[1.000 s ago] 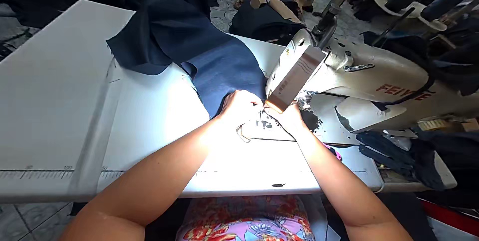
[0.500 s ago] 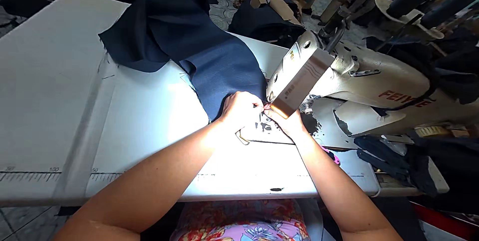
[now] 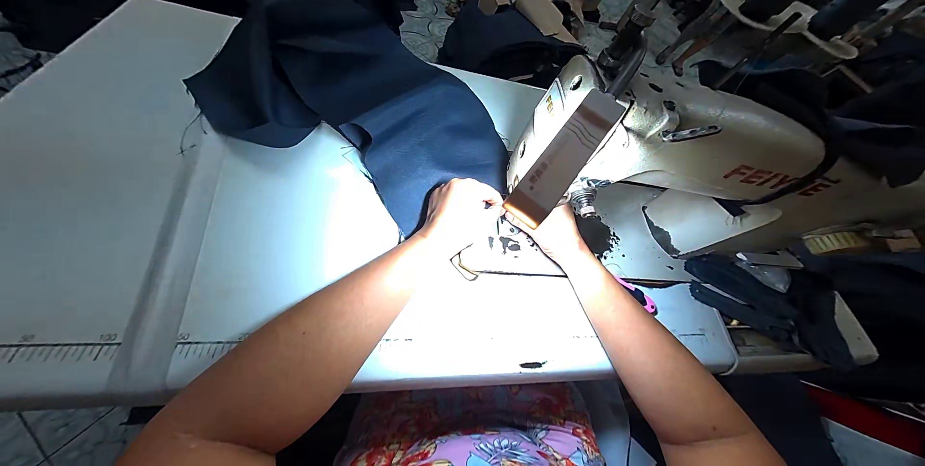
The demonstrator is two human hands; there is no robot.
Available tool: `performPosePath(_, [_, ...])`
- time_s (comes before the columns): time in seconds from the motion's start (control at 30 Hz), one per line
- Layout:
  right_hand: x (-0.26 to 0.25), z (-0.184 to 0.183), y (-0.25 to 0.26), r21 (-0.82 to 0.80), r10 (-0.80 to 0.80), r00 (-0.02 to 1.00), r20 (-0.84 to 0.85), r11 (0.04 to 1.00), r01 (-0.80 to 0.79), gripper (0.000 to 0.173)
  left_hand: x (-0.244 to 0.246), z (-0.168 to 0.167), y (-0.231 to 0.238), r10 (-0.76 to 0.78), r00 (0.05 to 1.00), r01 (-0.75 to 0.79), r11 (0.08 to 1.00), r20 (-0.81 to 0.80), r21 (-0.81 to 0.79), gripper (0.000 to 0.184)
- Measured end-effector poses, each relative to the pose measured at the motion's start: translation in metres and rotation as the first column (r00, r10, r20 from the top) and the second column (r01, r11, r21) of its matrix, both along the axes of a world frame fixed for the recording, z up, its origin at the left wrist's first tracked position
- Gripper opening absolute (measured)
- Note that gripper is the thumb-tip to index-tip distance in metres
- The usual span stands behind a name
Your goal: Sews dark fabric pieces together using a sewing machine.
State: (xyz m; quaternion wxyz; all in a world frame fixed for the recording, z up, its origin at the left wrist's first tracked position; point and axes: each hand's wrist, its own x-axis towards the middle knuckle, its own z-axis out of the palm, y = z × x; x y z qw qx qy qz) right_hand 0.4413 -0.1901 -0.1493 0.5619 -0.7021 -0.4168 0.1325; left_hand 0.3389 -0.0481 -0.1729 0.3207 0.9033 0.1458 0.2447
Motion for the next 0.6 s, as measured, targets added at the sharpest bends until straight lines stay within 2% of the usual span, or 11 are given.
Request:
performPosePath(0.2, [0.0040, -0.0052, 0.0028, 0.064, 0.042, 0.998, -0.036, 0.997, -0.040, 0.035, 0.0006, 0.0012, -0.0005, 0.010, 1.000, -0.010, 1.000, -0.022, -0.029, 0.020])
performPosePath(0.37, [0.0057, -0.0053, 0.0014, 0.030, 0.017, 1.000, -0.020, 0.999, -0.016, 0.038, 0.0015, -0.0009, 0.0006, 0.001, 1.000, -0.001, 1.000, -0.012, -0.003, 0.019])
performPosePath(0.5, [0.0068, -0.0052, 0.0002, 0.007, -0.011, 1.000, 0.021, 1.000, 0.011, 0.034, 0.0014, 0.0012, 0.0011, -0.004, 0.999, 0.004, 1.000, -0.045, -0.006, 0.020])
performPosePath(0.6, [0.0061, -0.0046, 0.0011, 0.018, -0.013, 1.000, 0.014, 1.000, 0.013, 0.034, 0.0006, 0.0001, 0.0005, -0.002, 1.000, 0.002, 1.000, -0.002, 0.005, 0.019])
